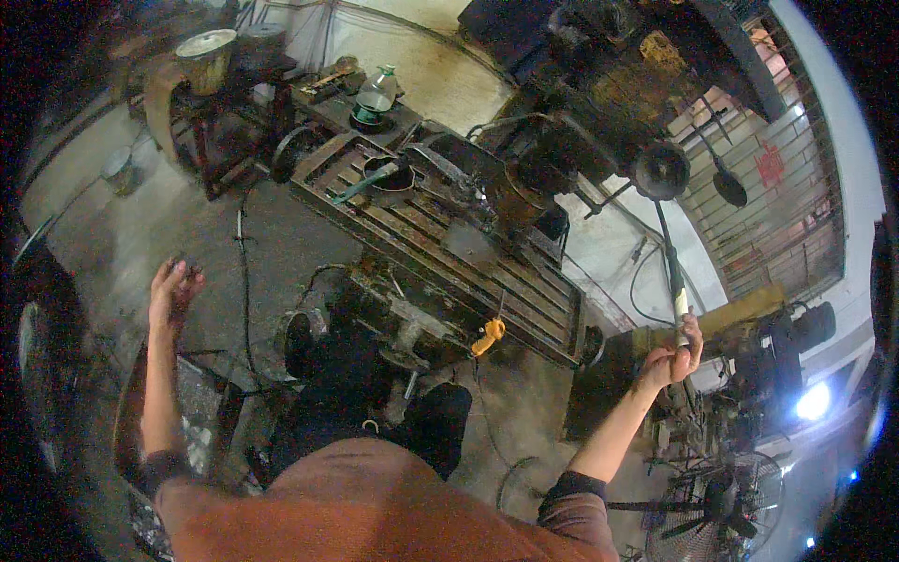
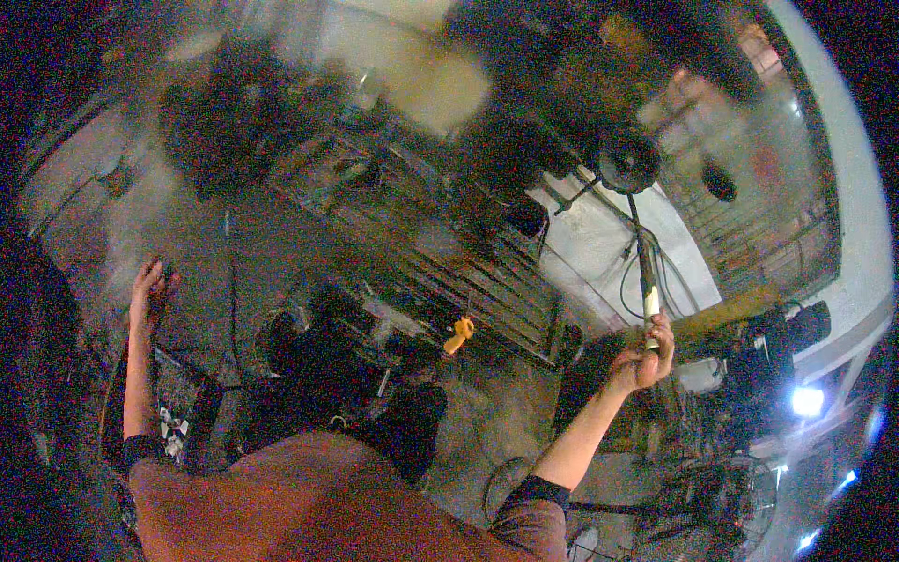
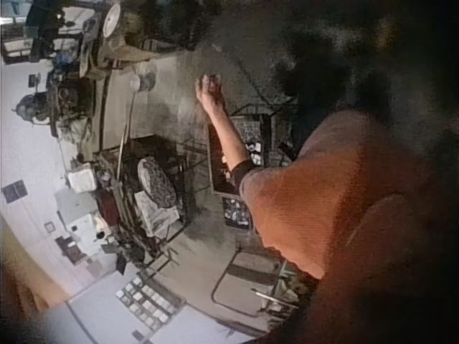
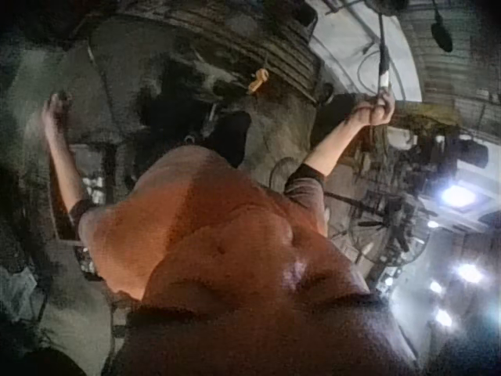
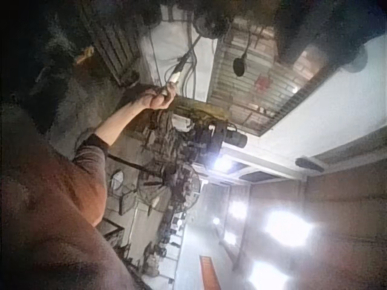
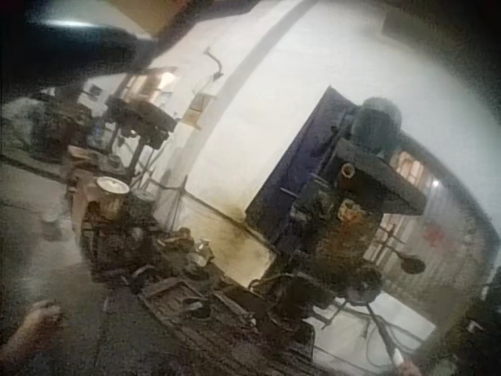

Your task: The person repeatedly drills holes into small metal pieces using a drill press. They pick up each piece from a nearby bin, position it under the drill, operate the machine, then place the finished piece back into the bin. This cycle continues throughout the clip.

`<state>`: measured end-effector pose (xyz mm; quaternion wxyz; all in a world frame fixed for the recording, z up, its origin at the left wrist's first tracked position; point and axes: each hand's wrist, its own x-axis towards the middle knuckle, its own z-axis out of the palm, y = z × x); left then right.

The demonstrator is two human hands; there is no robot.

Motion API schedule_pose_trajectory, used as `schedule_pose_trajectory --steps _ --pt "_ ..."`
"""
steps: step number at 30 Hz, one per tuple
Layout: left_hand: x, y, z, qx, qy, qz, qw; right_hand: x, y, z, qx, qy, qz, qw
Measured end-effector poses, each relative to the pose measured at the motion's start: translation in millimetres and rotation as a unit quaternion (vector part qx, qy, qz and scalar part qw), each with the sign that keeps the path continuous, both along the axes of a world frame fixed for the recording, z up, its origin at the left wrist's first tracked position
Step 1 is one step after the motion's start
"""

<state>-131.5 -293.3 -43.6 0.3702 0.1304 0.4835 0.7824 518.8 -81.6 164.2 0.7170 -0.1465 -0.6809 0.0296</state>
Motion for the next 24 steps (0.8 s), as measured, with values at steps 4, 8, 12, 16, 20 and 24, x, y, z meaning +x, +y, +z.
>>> schedule_pose_trajectory --steps 4,8,12,16,20,24 --pt "-1.6 32.6 7.0 0.046 -0.012 -0.037 0.998 -19.0 -8.2 10.5 -0.04 0.023 0.004 0.999" --pt "-12.4 57.8 -30.3 -0.001 0.036 -0.068 0.997 4.4 -3.0 7.9 -0.06 0.006 -0.066 0.996" --pt "-7.9 88.1 -62.5 -0.031 0.009 -0.08 0.996 26.4 4.2 24.5 -0.036 -0.022 -0.13 0.991" --pt "-16.3 94.8 -47.5 -0.04 -0.038 -0.092 0.994 14.0 11.9 75.9 0.015 -0.094 -0.123 0.988" --pt "-12.8 103.3 -56.0 -0.031 -0.065 -0.107 0.992 16.6 13.4 106.1 -0.006 -0.085 -0.05 0.995" --pt "-6.7 109.3 -53.8 -0.038 -0.051 -0.105 0.992 67.5 30.4 147.2 -0.024 -0.141 -0.157 0.977"
